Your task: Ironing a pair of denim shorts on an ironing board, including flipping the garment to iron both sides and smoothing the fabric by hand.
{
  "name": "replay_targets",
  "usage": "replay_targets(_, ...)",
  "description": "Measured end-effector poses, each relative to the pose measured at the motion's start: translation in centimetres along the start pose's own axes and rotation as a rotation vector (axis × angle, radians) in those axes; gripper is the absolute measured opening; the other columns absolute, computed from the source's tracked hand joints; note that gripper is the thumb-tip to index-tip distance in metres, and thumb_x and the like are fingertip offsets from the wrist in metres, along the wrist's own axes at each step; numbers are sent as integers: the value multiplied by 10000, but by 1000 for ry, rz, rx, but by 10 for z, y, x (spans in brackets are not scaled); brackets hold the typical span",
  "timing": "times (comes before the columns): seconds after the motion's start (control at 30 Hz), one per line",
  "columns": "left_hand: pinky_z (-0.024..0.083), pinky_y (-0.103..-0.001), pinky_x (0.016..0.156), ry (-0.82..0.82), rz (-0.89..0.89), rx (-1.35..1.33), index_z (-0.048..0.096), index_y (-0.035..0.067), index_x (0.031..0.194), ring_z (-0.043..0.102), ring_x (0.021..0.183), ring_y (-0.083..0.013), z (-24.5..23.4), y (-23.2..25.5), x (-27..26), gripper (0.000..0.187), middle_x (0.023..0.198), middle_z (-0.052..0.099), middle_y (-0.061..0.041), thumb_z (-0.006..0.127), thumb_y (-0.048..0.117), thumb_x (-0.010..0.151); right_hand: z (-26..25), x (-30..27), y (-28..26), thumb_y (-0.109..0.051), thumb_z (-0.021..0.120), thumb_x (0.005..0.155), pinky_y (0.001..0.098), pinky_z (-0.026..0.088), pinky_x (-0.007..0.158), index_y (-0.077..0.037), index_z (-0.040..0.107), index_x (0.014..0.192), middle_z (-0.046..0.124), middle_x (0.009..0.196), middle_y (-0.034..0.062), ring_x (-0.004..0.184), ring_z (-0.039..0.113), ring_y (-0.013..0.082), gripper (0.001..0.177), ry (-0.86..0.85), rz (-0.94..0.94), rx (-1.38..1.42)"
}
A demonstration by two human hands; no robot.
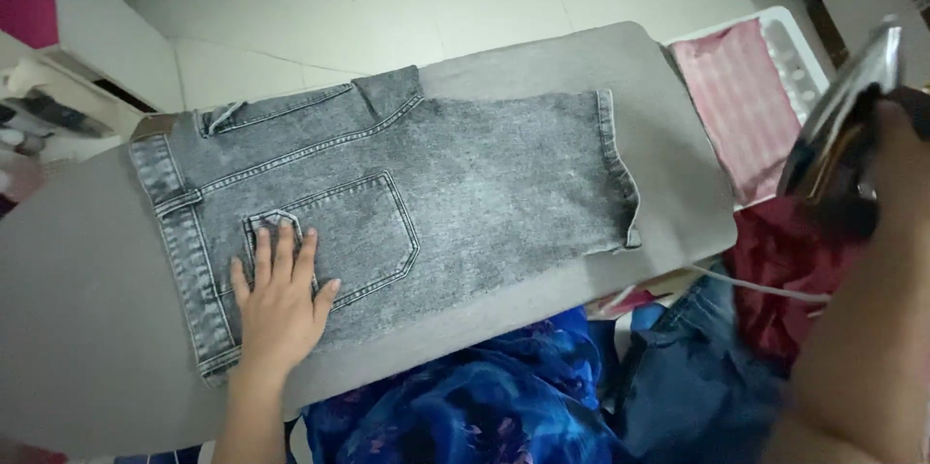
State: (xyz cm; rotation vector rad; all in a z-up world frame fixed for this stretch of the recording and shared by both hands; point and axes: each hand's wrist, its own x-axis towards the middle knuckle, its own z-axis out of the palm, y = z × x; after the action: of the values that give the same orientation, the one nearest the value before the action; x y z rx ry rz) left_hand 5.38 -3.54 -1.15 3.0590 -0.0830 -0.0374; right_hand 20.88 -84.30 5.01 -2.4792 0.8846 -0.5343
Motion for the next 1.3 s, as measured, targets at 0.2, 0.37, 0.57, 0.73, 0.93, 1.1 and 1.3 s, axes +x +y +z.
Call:
replay_targets(0.2,121,-651,1152,54,16,28,322,216,1555,126,1543,-347,4,-1,0,719,1662,216,-114,325,629,967,43,-4,-104,-376,877,937,545,514,625,11,699,1167,722,997,277,844,689,464,485,-61,-385,-257)
replay_targets(0.37,130,-654,1132,77,37,7,412,403,1495,127,1524,-391,-1,-2,-2,566,1653,207,-140,386,595,963,83,-3,-139,-509,783,934,600,539,718,80,705,1234,732,1063,335,933,673,549,666,-169,-346,-487)
replay_targets(0.57,154,-662,1130,73,34,-33,479,374,1455,155,1513,-374,-5,1,0,546,1637,230,-145,452,575,947,98,-22,-146,-458,698,965,604,534,737,47,637,1252,743,1032,368,932,681,585,584,-190,-397,-511)
replay_targets(0.73,102,-628,1154,100,45,6,370,370,1528,119,1523,-366,-5,3,0,592,1641,215,-143,373,595,980,90,-56,-161,-141,650,901,591,507,788,9,673,1325,635,1176,289,1023,628,501,450,-44,-702,-292)
replay_targets(0.93,246,-687,1152,365,93,-289,596,206,1378,330,1474,-418,-5,0,-9,491,1602,368,-148,615,404,929,31,-204,-244,-440,752,822,420,547,799,-156,510,1368,754,1099,154,929,730,311,661,-937,-268,-430)
replay_targets(1.1,425,-562,1084,554,-83,-397,668,68,1280,514,1313,-403,-22,-21,-60,368,1398,544,-198,628,235,954,37,-264,-186,-327,732,854,419,540,771,-112,430,1346,742,1033,99,874,703,261,616,-834,-282,-251)
replay_targets(1.3,467,-472,907,-180,-760,-418,608,42,1272,565,1105,-356,-38,-58,-104,585,1187,627,-187,633,486,892,66,-317,-120,-144,776,812,402,487,919,-42,453,1350,564,1203,175,1101,577,293,636,-458,-496,259)
